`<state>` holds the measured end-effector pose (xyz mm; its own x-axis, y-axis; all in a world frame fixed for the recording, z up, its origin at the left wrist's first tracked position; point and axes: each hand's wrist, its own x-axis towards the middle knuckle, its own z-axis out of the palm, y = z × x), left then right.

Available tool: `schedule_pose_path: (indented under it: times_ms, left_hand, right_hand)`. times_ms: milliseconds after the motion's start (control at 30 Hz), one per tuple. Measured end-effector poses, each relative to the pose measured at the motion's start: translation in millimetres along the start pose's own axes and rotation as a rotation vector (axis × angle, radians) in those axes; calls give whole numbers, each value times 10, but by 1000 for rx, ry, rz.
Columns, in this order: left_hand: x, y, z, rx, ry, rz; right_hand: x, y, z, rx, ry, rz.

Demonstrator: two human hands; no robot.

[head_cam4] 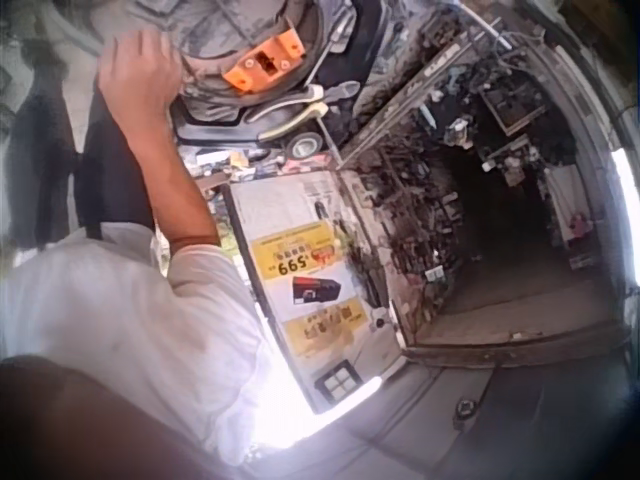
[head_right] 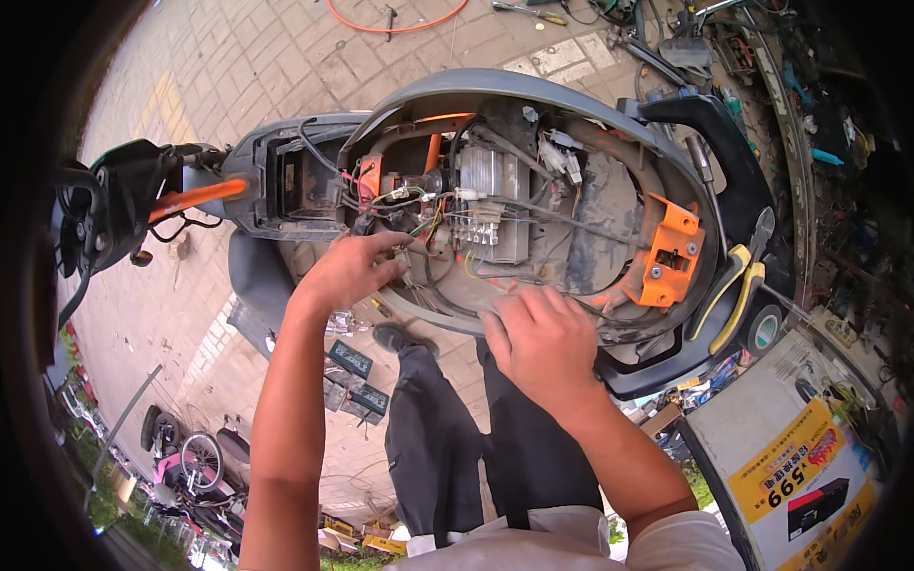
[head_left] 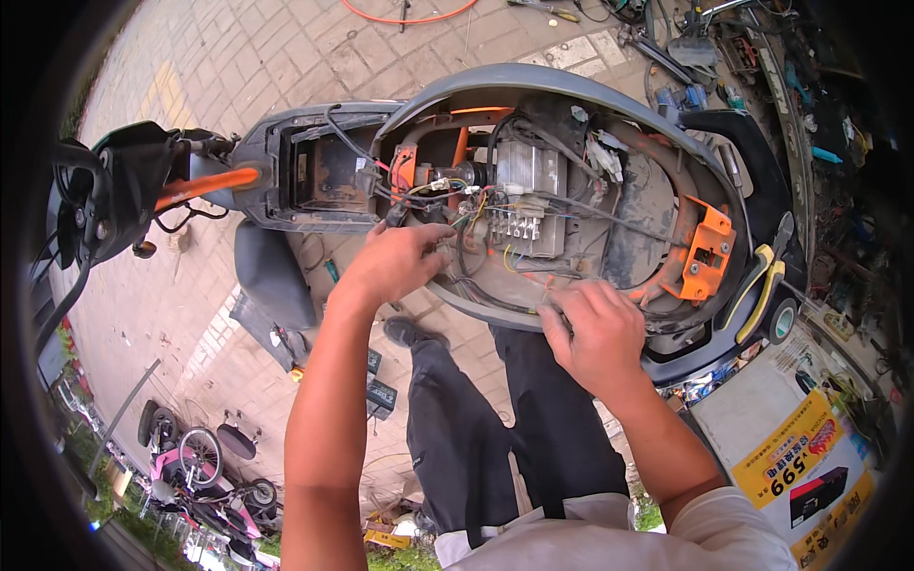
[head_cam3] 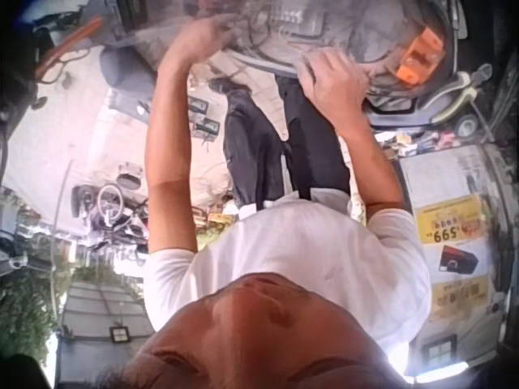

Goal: The person repairs the electrical wiring of a scooter by stripping wire ends with pliers, twisting them together, and securing the connections with electrical tape. The person also handles a white connector and organizes the wires within the scooter's exposed frame.

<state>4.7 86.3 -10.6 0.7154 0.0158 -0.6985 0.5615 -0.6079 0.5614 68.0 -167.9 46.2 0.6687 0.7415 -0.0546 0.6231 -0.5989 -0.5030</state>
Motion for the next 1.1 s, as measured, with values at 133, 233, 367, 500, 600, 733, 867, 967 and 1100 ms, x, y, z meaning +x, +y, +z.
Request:
schedule_pose_path:
  times_ms: [133, 233, 367, 500, 600, 733, 867, 967, 1100]
  left_hand:
    - [134, -5, -17, -326, -100, 12]
    - [151, 36, 21, -745, -32, 9]
    - [224, 64, 132, -906, -28, -1]
    - [182, 194, 235, -838, 41, -64]
    - [201, 192, 292, -808, 38, -58]
    - [255, 189, 319, -975, 45, -83]
    - [346, 175, 371, -1097, 94, -21]
    - [352, 221, 385, -1144, 90, -51]
    - [368, 185, 405, -1131, 73, -45]
  right_hand:
    - [52, 10, -33, -40, -26, 12]
    - [40, 21, -29, -4, -11, 65]
    - [153, -52, -104, 221, 41, 317]
    - [205, 34, -174, 487, 47, 610]
    - [290, 167, -140, 338, 141, 593]
    - [372, 254, -88, 547, -56, 651]
    - [322, 368, 31, 669, -49, 761]
    - [321, 393, 32, 739, -22, 775]
    - [422, 391, -61, 637, -115, 764]
